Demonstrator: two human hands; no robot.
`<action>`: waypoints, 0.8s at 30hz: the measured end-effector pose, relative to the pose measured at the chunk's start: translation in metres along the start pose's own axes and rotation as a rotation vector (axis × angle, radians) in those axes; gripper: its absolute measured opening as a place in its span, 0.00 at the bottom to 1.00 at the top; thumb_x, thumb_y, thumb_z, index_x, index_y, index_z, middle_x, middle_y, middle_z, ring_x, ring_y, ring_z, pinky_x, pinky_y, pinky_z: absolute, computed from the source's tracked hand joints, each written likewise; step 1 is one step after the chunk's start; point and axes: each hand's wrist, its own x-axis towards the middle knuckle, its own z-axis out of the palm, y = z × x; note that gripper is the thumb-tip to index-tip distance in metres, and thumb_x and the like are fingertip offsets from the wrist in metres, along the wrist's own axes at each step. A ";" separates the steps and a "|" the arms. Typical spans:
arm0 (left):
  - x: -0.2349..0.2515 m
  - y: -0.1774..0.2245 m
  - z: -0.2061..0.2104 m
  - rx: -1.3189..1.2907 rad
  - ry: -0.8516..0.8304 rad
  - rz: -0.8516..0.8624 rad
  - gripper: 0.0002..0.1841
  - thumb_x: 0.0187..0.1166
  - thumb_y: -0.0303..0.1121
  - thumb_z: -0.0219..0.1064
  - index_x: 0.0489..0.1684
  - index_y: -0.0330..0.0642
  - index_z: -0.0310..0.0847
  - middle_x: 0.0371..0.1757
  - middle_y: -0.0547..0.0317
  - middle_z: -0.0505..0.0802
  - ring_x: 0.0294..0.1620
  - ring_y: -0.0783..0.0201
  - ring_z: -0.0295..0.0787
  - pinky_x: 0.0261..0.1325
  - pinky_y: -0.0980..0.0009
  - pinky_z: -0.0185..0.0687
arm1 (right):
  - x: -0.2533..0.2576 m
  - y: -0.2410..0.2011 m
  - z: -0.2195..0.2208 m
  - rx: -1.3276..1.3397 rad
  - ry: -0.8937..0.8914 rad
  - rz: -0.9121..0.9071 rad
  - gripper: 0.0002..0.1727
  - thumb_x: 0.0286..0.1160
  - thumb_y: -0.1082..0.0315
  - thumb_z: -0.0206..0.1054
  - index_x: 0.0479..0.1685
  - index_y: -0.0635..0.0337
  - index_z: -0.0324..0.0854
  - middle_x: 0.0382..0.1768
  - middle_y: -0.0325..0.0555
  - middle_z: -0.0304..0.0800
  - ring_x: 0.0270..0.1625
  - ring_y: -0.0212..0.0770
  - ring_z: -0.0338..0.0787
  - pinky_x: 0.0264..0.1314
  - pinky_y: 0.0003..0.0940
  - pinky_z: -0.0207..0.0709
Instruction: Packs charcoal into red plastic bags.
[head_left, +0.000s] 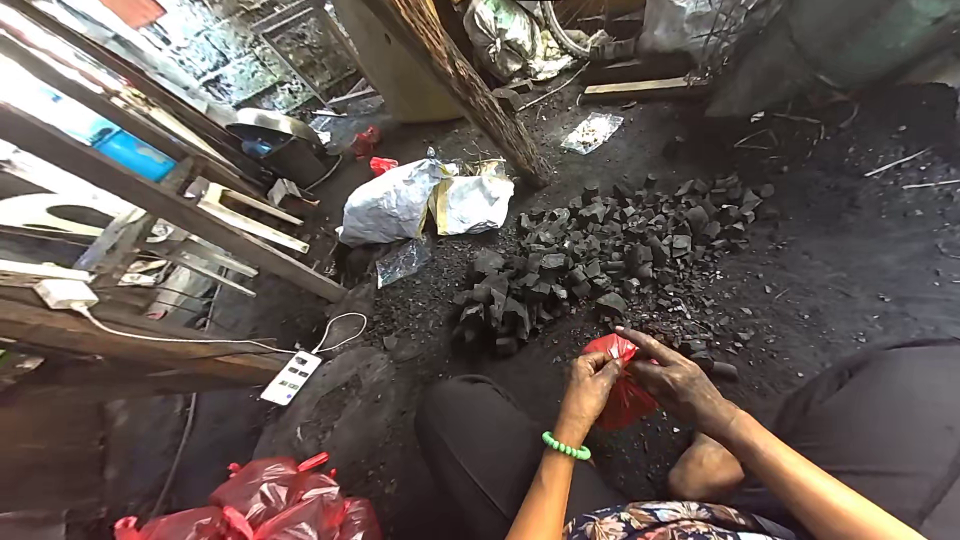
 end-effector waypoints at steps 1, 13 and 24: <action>0.001 -0.002 0.000 0.015 0.001 0.001 0.11 0.84 0.29 0.65 0.30 0.34 0.85 0.26 0.59 0.83 0.30 0.68 0.77 0.40 0.67 0.74 | 0.000 0.002 0.000 0.007 -0.024 0.029 0.09 0.77 0.69 0.66 0.38 0.62 0.92 0.77 0.52 0.81 0.68 0.48 0.90 0.68 0.46 0.84; 0.011 -0.047 0.011 0.325 -0.237 -0.193 0.13 0.87 0.31 0.60 0.56 0.29 0.85 0.64 0.35 0.86 0.67 0.46 0.82 0.73 0.52 0.74 | 0.003 0.026 0.036 0.033 -0.839 0.449 0.12 0.79 0.73 0.67 0.54 0.71 0.89 0.71 0.63 0.82 0.79 0.64 0.75 0.80 0.61 0.68; 0.019 -0.064 0.007 0.473 -0.093 -0.331 0.18 0.81 0.19 0.61 0.68 0.30 0.77 0.73 0.30 0.79 0.75 0.38 0.77 0.77 0.48 0.72 | -0.025 0.051 0.051 0.152 -0.680 0.538 0.11 0.79 0.75 0.64 0.53 0.71 0.87 0.60 0.65 0.88 0.65 0.63 0.87 0.71 0.61 0.75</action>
